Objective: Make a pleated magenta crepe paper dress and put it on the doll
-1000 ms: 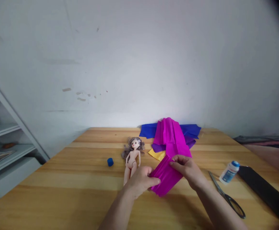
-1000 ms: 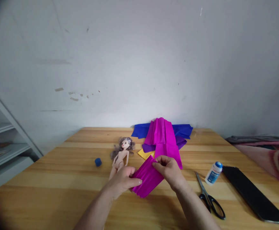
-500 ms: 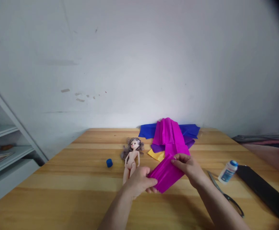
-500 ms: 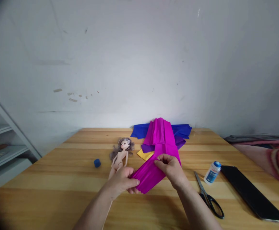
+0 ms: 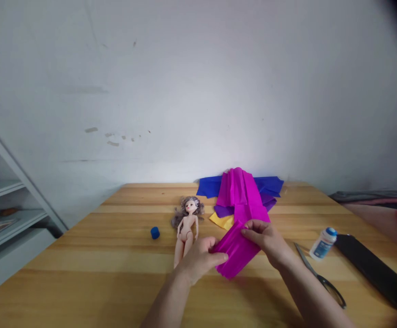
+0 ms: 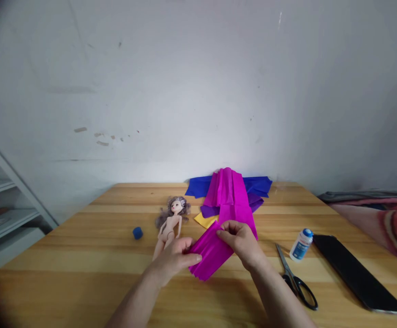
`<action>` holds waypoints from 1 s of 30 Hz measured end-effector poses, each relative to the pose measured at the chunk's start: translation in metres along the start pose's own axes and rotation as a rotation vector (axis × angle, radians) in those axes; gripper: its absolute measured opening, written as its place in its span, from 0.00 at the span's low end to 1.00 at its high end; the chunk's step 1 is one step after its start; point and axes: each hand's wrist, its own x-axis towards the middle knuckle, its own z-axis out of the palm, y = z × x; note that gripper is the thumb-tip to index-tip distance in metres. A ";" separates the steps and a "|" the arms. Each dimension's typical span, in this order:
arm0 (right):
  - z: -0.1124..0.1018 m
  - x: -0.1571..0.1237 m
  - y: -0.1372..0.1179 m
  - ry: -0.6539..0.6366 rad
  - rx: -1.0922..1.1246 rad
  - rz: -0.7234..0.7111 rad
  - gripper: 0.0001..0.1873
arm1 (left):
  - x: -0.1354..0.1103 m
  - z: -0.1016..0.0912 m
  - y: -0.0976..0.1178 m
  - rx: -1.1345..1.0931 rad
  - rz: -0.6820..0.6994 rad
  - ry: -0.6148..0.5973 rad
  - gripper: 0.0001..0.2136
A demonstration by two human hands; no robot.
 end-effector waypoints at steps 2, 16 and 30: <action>0.004 -0.001 0.001 -0.022 -0.012 0.002 0.19 | 0.001 0.004 0.000 -0.128 0.002 -0.060 0.09; 0.015 -0.007 -0.009 -0.048 -0.061 0.013 0.19 | 0.000 0.010 0.003 -0.168 0.039 -0.036 0.09; 0.016 -0.007 -0.006 -0.062 -0.066 -0.001 0.18 | 0.001 0.006 0.003 -0.118 0.061 0.000 0.14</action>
